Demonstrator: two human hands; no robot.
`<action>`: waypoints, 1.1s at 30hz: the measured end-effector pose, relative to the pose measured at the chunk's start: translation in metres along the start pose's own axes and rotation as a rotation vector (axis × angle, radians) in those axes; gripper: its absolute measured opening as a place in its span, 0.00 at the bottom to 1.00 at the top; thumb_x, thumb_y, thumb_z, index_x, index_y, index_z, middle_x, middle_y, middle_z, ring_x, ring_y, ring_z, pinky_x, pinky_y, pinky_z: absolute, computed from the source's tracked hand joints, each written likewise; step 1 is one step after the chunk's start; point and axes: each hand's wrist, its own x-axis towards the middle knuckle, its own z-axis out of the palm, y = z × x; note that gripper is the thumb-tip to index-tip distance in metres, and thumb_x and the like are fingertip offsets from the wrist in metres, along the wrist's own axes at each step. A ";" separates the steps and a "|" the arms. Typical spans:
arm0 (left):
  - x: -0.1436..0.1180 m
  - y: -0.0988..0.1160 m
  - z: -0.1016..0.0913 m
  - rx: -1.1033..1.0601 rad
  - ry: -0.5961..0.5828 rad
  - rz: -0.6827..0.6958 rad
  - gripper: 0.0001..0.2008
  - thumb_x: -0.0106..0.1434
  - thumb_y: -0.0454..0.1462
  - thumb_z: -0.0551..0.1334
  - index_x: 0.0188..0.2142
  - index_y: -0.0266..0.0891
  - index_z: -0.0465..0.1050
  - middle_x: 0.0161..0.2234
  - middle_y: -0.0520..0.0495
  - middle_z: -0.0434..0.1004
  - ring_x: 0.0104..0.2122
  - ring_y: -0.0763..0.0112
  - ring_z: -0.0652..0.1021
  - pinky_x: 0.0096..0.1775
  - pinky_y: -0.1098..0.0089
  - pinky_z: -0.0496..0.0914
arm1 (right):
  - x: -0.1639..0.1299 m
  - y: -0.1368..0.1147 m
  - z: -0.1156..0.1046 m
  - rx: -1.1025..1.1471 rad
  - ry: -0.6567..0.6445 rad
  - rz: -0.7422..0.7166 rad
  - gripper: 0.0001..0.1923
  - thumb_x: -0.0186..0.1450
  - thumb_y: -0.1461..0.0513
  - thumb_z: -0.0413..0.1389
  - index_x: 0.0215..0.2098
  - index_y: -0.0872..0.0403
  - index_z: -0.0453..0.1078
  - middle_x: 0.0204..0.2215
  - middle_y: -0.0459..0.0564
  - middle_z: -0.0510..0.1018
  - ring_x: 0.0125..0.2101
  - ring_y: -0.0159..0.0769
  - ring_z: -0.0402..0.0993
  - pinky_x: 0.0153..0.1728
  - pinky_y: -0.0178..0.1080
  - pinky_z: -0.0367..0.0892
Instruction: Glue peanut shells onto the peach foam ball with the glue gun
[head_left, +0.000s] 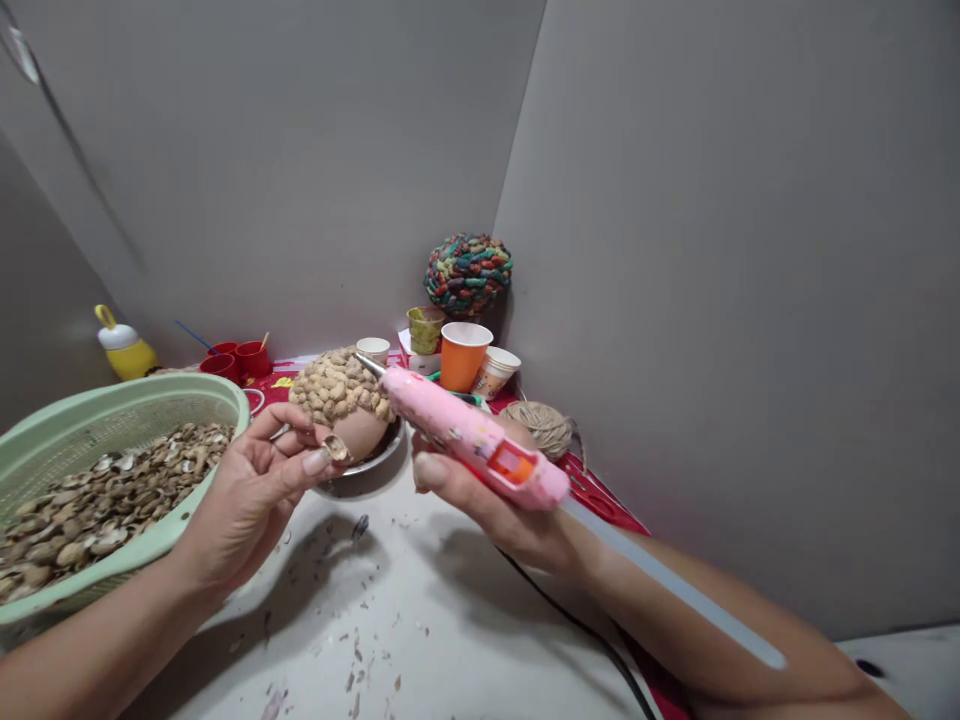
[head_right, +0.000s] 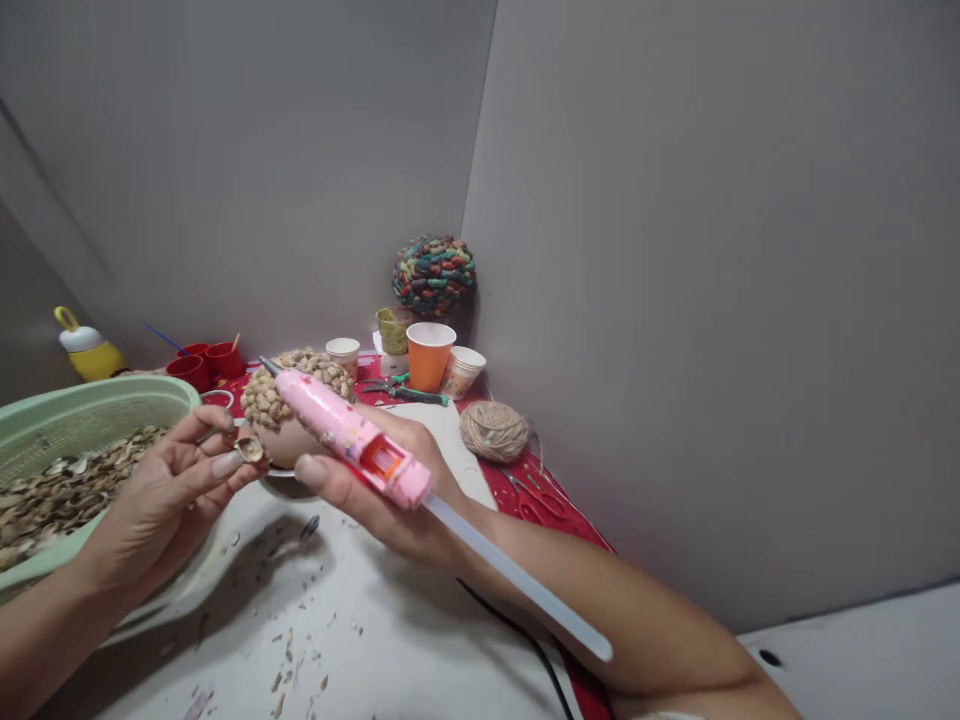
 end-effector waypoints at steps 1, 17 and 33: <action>0.002 0.000 -0.001 -0.004 0.004 0.018 0.17 0.52 0.31 0.78 0.36 0.42 0.74 0.34 0.52 0.82 0.31 0.75 0.82 0.38 0.78 0.78 | -0.001 -0.001 -0.003 -0.047 -0.013 -0.041 0.09 0.70 0.59 0.58 0.31 0.50 0.68 0.26 0.44 0.71 0.25 0.33 0.65 0.27 0.38 0.66; 0.003 -0.001 0.000 0.182 0.103 0.319 0.16 0.53 0.32 0.78 0.36 0.44 0.73 0.35 0.53 0.83 0.35 0.73 0.81 0.41 0.76 0.76 | -0.001 0.011 -0.006 -0.533 -0.034 -0.495 0.23 0.75 0.47 0.52 0.28 0.53 0.66 0.22 0.47 0.72 0.23 0.33 0.67 0.25 0.38 0.62; -0.011 0.004 0.005 0.351 0.189 0.487 0.15 0.52 0.32 0.78 0.34 0.44 0.75 0.35 0.51 0.85 0.35 0.70 0.82 0.41 0.74 0.78 | -0.006 0.028 0.014 -0.576 0.051 -0.614 0.21 0.69 0.50 0.58 0.25 0.51 0.61 0.19 0.43 0.68 0.21 0.30 0.61 0.23 0.37 0.54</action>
